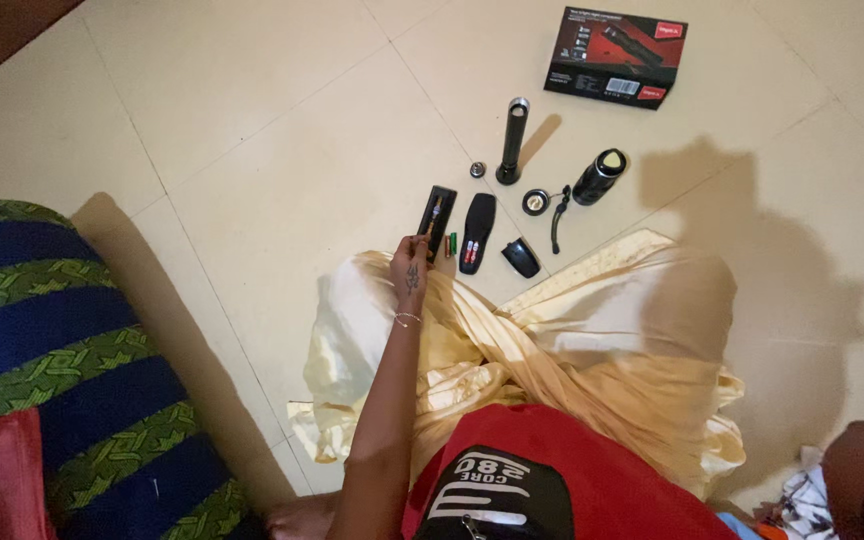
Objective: The person sits on the floor and assembles a flashlight by screwing the head onto the body, inserting batteries, and attaching the tail cap. They also handle a blue battery charger and a black carrying pouch, placing them on the floor.
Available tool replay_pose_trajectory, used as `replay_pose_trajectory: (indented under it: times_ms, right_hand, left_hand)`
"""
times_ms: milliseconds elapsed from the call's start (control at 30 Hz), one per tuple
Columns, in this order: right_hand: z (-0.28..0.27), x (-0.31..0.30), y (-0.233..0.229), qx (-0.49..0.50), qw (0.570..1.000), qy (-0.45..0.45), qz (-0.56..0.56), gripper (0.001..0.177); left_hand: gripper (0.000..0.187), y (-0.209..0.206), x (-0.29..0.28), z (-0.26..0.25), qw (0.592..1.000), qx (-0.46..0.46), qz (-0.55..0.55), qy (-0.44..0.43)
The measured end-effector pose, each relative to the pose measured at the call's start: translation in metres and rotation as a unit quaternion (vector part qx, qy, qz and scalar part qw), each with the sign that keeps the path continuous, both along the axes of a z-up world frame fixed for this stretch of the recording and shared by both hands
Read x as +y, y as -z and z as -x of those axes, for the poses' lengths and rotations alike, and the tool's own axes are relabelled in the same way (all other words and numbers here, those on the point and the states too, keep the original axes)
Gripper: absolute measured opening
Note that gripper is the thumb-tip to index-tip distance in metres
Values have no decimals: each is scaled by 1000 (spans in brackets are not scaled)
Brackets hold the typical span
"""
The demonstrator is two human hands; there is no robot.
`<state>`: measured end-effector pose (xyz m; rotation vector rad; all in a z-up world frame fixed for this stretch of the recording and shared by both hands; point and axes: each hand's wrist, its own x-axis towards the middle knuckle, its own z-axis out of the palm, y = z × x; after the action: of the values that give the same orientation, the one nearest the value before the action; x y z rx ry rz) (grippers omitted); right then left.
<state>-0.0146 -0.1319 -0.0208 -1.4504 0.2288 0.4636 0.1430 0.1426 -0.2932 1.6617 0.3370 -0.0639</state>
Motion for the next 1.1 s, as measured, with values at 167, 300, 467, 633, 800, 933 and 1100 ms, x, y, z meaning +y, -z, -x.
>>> replay_pose_trajectory:
  times_ms: [167, 300, 467, 633, 800, 933, 1100]
  right_hand:
    - [9, -5, -1, 5, 1000, -6, 7, 45]
    - [13, -11, -3, 6, 1000, 3, 12, 44]
    - [0, -17, -19, -13, 1000, 0, 19, 42]
    - [-9, -22, -65, -49, 998, 15, 23, 41]
    - [-30, -82, -114, -186, 978, 92, 29, 40]
    - [-122, -148, -7, -246, 927, 101, 264, 56]
    - [-165, -161, 167, -158, 917, 95, 354, 105]
  left_hand:
    - [16, 0, -4, -2, 1000, 21, -17, 3]
    - [16, -8, -6, 6, 996, 37, -77, 21]
    - [17, -9, -5, 3, 999, 19, -21, 21]
    - [17, -16, -11, -2, 998, 18, -31, 46]
    - [19, -29, -19, 0, 993, 37, -95, 52]
    - [20, -27, -19, 0, 991, 13, -120, 60]
    - [21, -34, -21, -1, 994, 23, -97, 53]
